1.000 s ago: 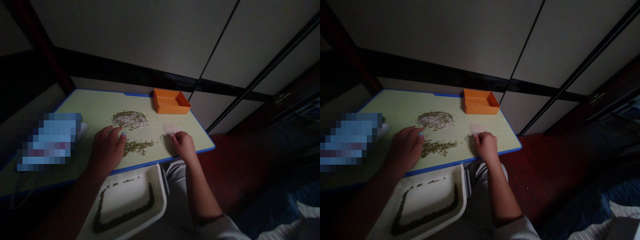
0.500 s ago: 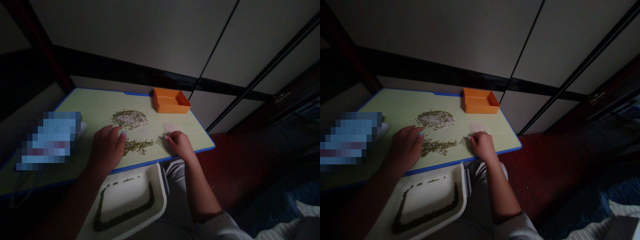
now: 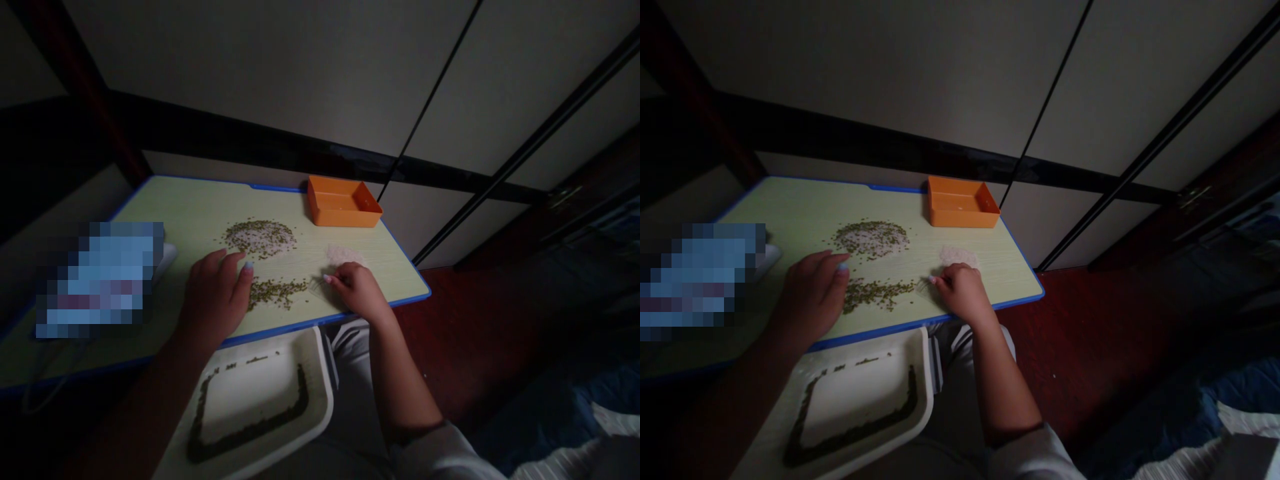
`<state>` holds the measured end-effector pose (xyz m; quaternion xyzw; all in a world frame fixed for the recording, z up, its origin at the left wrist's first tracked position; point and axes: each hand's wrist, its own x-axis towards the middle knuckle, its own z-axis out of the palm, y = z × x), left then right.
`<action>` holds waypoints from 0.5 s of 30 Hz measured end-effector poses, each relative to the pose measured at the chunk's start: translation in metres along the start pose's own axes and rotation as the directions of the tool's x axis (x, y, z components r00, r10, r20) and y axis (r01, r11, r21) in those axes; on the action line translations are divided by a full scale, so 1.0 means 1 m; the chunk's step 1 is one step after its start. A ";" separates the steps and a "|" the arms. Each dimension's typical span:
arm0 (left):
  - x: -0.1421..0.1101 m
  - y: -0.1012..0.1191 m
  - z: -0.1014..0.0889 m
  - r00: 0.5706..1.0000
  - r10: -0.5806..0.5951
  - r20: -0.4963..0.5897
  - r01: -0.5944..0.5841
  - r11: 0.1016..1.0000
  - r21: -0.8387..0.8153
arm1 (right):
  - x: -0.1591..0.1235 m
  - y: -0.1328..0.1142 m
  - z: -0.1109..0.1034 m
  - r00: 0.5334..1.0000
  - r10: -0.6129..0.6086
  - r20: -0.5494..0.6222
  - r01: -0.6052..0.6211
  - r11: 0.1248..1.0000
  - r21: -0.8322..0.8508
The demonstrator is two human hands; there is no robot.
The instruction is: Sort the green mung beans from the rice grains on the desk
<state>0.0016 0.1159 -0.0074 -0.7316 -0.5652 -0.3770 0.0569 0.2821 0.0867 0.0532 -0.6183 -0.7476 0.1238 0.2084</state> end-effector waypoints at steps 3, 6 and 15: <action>0.001 0.001 -0.001 1.000 -0.012 0.028 0.012 1.000 0.005 | 0.002 0.000 0.004 1.000 -0.028 0.001 0.028 1.000 0.012; 0.001 0.001 -0.002 0.999 -0.021 0.030 0.020 1.000 0.007 | 0.002 0.000 0.007 0.999 -0.037 -0.006 0.037 0.999 0.004; -0.001 -0.001 0.002 1.000 -0.023 -0.002 0.023 1.000 -0.006 | -0.001 0.000 0.003 0.999 0.016 -0.029 -0.016 1.000 0.001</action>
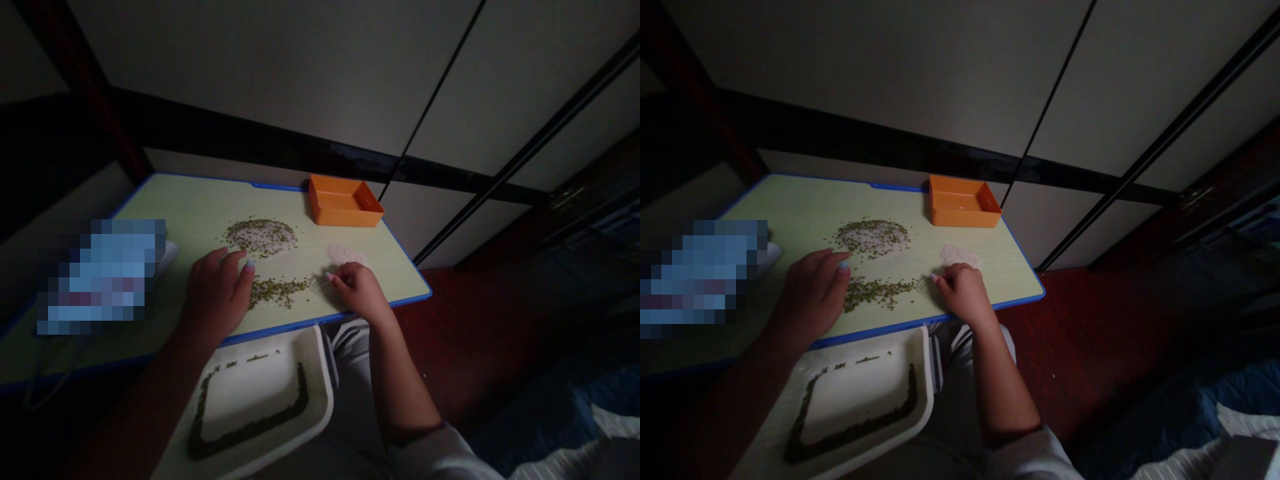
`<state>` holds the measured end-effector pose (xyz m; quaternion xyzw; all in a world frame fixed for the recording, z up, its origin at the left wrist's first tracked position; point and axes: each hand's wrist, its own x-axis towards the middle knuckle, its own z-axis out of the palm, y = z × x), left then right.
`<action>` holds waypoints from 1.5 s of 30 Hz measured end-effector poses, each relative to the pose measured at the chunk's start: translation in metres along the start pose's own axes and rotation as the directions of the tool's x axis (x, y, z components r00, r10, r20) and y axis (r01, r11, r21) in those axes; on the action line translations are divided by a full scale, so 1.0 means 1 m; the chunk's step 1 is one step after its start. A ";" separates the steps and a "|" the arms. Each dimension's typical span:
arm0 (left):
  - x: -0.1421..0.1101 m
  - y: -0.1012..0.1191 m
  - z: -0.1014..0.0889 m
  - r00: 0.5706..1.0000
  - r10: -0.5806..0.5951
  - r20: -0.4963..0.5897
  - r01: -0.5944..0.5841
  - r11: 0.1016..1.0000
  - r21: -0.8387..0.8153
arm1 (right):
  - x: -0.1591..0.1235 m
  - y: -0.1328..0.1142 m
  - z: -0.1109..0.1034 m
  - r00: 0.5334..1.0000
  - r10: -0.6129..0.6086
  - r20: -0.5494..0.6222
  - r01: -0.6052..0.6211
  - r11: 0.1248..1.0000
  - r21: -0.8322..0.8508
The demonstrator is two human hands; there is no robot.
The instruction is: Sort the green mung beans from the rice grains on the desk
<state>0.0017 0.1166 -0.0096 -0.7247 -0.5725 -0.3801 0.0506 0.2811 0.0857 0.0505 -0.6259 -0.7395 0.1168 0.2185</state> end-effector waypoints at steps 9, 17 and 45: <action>0.001 0.002 -0.003 1.000 -0.005 0.009 0.005 1.000 -0.016 | 0.002 -0.008 0.006 1.000 -0.012 0.017 0.013 1.000 -0.016; 0.002 0.002 -0.003 1.000 0.023 0.020 -0.023 1.000 0.017 | 0.002 -0.001 0.002 0.993 0.117 -0.004 -0.117 0.990 -0.080; 0.000 -0.002 0.000 1.000 -0.021 0.006 0.022 0.998 -0.066 | 0.027 -0.010 0.008 0.984 -0.111 0.136 0.097 0.990 0.103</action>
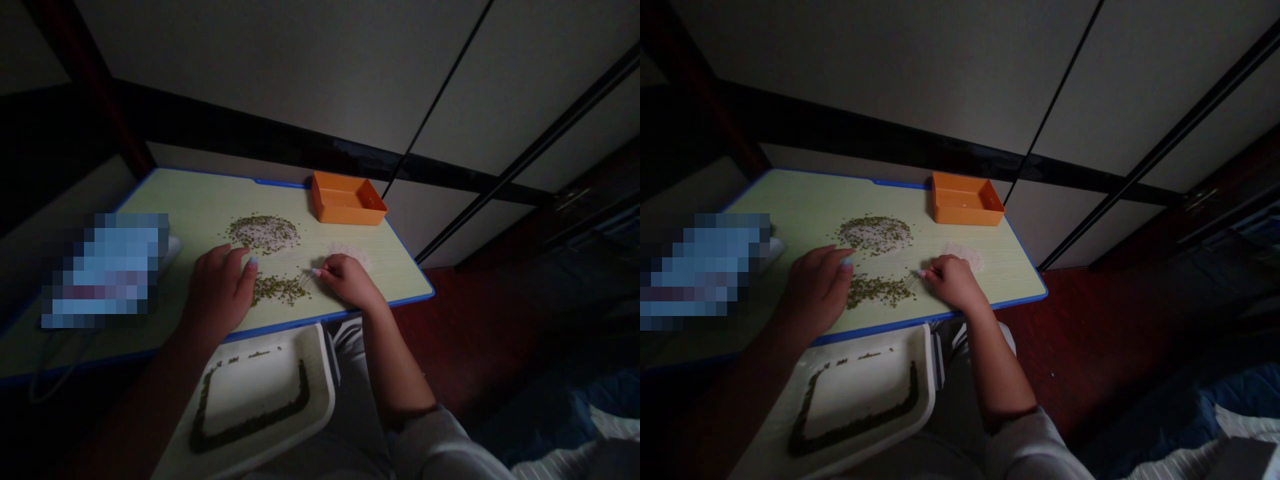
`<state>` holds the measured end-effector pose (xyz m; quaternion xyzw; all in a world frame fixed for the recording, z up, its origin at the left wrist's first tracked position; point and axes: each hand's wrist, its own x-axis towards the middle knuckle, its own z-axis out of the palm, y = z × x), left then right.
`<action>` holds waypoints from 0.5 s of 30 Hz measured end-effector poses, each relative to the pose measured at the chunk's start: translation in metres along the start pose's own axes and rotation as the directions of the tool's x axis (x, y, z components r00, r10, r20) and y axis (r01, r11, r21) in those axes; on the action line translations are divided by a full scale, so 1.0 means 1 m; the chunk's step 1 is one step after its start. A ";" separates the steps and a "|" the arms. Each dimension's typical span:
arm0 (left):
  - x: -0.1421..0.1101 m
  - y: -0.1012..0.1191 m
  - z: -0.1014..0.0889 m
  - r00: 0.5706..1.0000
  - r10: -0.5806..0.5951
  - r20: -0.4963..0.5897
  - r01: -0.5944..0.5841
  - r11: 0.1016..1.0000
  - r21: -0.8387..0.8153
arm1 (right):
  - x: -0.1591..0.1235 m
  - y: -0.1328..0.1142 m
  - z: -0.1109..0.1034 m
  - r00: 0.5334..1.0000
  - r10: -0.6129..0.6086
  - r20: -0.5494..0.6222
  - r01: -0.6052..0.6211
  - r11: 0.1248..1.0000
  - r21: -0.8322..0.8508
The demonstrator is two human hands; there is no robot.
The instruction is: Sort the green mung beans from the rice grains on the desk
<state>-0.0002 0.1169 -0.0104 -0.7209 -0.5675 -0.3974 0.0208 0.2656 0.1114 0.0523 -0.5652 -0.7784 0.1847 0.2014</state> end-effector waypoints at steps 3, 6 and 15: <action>0.000 0.002 -0.002 1.000 -0.007 0.030 0.007 1.000 0.018 | -0.001 0.002 -0.002 1.000 -0.019 0.015 0.018 0.997 0.073; 0.001 0.005 -0.004 0.999 0.003 0.042 -0.006 0.998 0.064 | -0.005 0.007 -0.007 1.000 -0.018 -0.018 0.020 0.995 0.097; 0.000 0.004 -0.001 0.998 0.063 -0.001 -0.063 0.993 0.100 | -0.014 0.022 -0.012 0.999 -0.001 -0.041 0.005 0.994 0.110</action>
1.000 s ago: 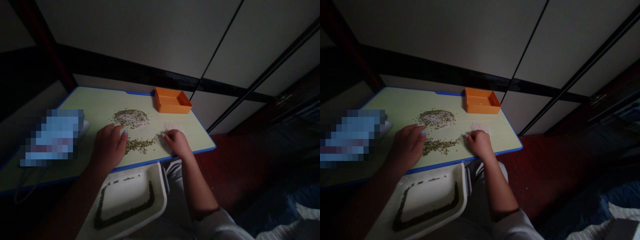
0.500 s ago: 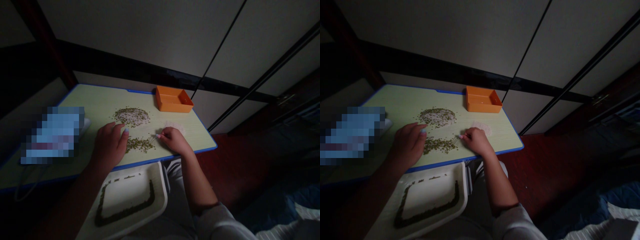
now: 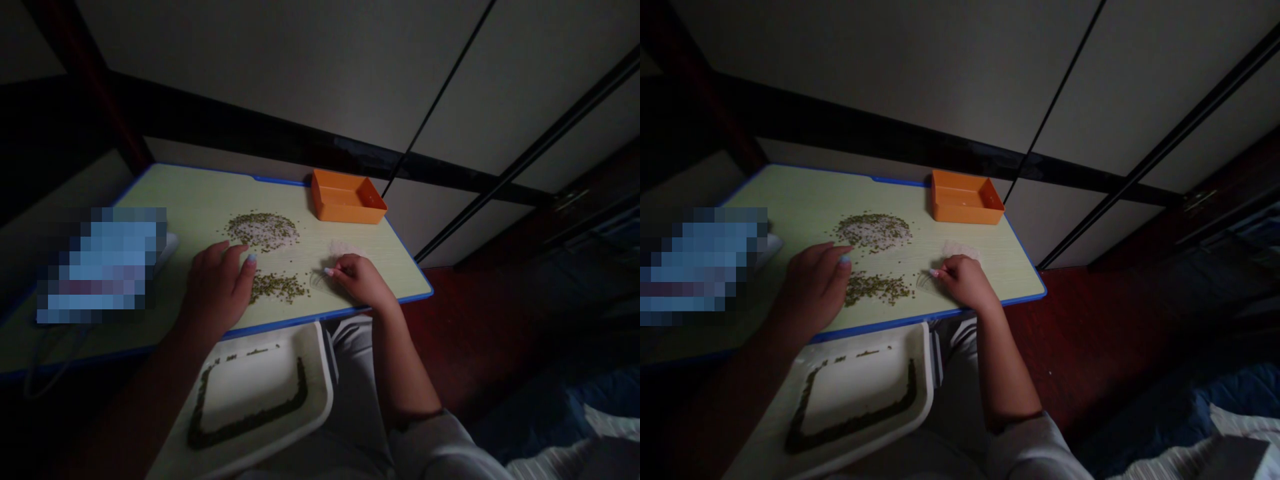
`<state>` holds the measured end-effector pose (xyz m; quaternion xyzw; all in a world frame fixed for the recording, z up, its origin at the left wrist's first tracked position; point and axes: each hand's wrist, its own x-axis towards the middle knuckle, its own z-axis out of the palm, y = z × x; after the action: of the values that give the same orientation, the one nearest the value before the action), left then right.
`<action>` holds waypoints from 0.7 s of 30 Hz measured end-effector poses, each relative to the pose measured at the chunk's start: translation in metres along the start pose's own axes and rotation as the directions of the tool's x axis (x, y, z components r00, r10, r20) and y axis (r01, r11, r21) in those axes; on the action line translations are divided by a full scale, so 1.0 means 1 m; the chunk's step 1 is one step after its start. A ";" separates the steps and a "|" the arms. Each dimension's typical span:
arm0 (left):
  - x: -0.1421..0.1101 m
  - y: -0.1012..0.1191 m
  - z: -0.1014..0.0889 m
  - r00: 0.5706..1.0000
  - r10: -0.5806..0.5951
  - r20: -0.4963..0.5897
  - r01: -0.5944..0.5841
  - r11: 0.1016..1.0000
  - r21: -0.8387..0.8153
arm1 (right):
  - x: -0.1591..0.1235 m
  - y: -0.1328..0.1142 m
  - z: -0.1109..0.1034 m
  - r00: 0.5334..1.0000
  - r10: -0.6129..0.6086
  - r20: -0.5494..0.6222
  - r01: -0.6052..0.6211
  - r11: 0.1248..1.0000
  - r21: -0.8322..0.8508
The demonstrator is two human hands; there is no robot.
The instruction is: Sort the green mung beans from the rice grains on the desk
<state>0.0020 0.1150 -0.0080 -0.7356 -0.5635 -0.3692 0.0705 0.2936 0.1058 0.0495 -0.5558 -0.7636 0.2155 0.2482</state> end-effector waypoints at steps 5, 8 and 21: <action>0.000 -0.001 0.001 1.000 0.004 -0.009 -0.004 1.000 -0.005 | 0.001 -0.004 0.005 1.000 -0.008 0.013 0.008 1.000 0.026; 0.000 -0.001 0.001 1.000 -0.007 -0.001 0.007 1.000 -0.011 | 0.001 -0.005 0.004 1.000 -0.020 0.019 0.020 0.999 0.025; -0.002 -0.004 0.005 0.999 0.039 -0.034 -0.038 0.999 0.020 | -0.005 -0.005 0.002 0.993 -0.081 0.090 0.075 0.995 0.068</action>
<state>0.0003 0.1174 -0.0138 -0.7391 -0.5514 -0.3750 0.0946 0.2903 0.0992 0.0502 -0.5068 -0.7880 0.2555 0.2387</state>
